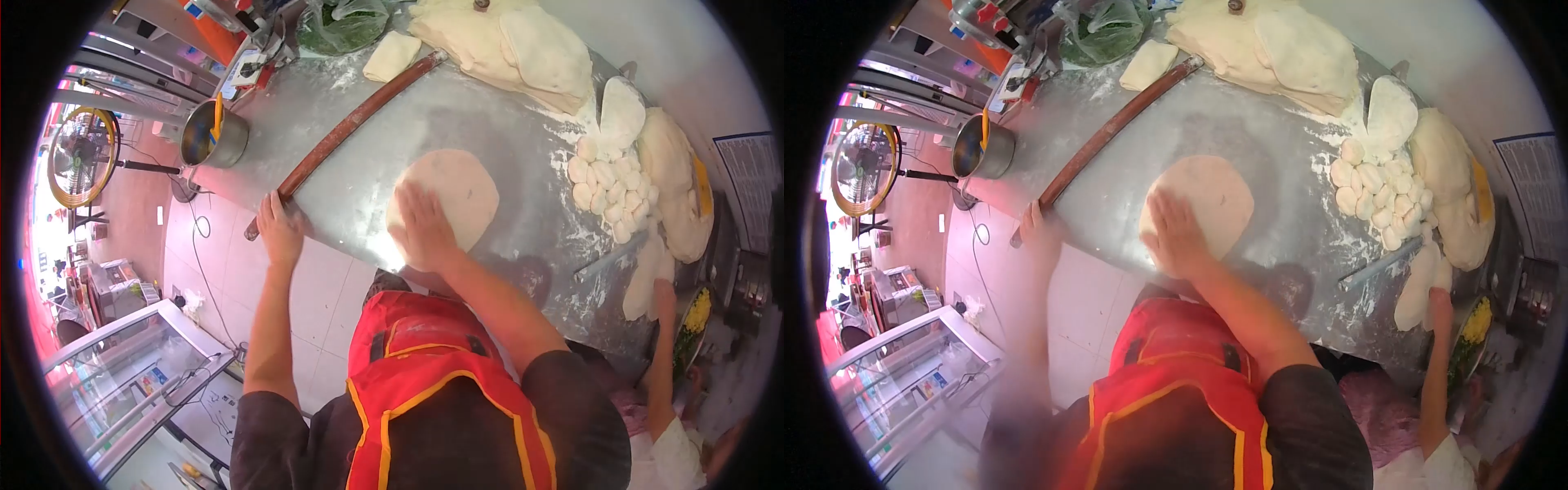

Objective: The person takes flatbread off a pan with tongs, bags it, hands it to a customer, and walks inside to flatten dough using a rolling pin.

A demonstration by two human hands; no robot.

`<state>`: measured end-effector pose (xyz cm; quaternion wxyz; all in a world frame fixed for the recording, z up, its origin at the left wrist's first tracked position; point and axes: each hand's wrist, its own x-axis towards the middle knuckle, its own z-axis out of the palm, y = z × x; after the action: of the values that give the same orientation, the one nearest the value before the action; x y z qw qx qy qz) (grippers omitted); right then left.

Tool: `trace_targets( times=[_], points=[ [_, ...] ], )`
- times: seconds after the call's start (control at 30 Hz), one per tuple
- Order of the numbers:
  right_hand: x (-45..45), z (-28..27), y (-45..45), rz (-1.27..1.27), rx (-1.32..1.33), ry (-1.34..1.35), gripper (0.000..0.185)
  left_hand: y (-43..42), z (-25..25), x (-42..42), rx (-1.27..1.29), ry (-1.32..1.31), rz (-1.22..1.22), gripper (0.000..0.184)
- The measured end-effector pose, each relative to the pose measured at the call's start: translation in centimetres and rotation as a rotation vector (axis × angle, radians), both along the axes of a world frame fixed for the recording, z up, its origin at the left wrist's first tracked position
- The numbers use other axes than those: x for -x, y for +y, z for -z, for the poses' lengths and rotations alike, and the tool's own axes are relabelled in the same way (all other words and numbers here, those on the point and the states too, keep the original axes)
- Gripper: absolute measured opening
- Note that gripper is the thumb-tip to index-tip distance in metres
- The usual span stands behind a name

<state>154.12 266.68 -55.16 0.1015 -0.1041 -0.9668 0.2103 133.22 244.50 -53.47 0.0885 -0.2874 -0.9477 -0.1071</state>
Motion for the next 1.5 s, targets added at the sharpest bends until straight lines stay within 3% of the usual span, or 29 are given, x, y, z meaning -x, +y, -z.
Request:
trace_targets(
  times=[0.07,0.17,0.23,0.3,0.4,0.5,0.53,0.67,0.77,0.87,0.97,1.07,1.17,1.23,1.37,1.43,1.5],
  points=[
    [-3.8,-0.5,-0.4,-0.241,-0.054,-0.158,0.077,-1.4,-0.6,2.1,0.073,-0.145,0.0,0.052],
    [-6.7,-1.1,4.6,-0.25,0.006,-0.392,0.073,-1.2,-1.0,4.3,0.211,-0.278,0.007,0.038],
    [-5.2,1.1,8.2,0.094,-0.259,-0.105,0.069,-0.1,-3.1,3.6,0.216,-0.396,-0.046,0.033],
    [-0.5,0.9,9.1,0.271,-0.189,-0.075,0.067,0.7,-3.8,2.8,0.205,-0.453,-0.069,0.03],
    [3.6,2.0,5.4,0.207,-0.081,-0.047,0.066,-1.7,-2.5,-0.7,0.185,-0.463,-0.059,0.028],
    [1.6,1.0,2.1,-0.198,0.003,-0.144,0.066,-5.3,-2.6,-5.6,0.096,-0.506,-0.098,0.027],
    [1.4,0.6,3.0,-0.146,-0.026,-0.228,0.065,-6.1,-3.0,-7.2,0.1,-0.525,-0.123,0.026],
    [3.2,1.0,7.9,0.073,-0.138,-0.085,0.063,-8.2,-3.1,-11.8,0.02,-0.506,-0.126,0.024],
    [3.9,1.2,9.4,0.218,-0.027,-0.084,0.063,-7.9,-3.9,-13.9,0.028,-0.568,-0.165,0.023],
    [-1.2,0.9,9.6,0.412,0.372,0.232,0.061,-6.3,-4.9,-15.7,0.061,-0.672,-0.142,0.023],
    [-5.8,-4.2,10.2,0.142,-0.074,0.236,0.058,-3.4,-4.1,-18.2,0.084,-0.832,-0.01,0.028],
    [-7.8,-4.0,11.4,-0.113,-0.269,-0.06,0.056,-1.4,-1.7,-20.4,-0.026,-1.043,0.144,0.032],
    [-4.9,-2.1,11.7,-0.193,-0.176,-0.062,0.06,-2.2,-1.0,-20.0,-0.083,-1.341,0.153,0.04],
    [0.9,-1.0,11.3,-0.219,-0.34,-0.054,0.06,-2.9,-1.4,-18.5,-0.066,-1.359,0.047,0.04],
    [13.4,-1.5,8.9,-0.235,-0.255,0.153,0.059,-5.7,-0.8,-13.9,-0.028,-1.18,-0.08,0.041],
    [14.5,-2.0,8.5,-0.27,-0.221,0.171,0.058,-6.0,-1.5,-12.5,0.06,-1.13,-0.05,0.041],
    [9.7,-2.5,9.7,-0.322,-0.162,0.092,0.057,-6.8,-0.5,-14.3,0.12,-1.091,0.002,0.042]
  ],
)
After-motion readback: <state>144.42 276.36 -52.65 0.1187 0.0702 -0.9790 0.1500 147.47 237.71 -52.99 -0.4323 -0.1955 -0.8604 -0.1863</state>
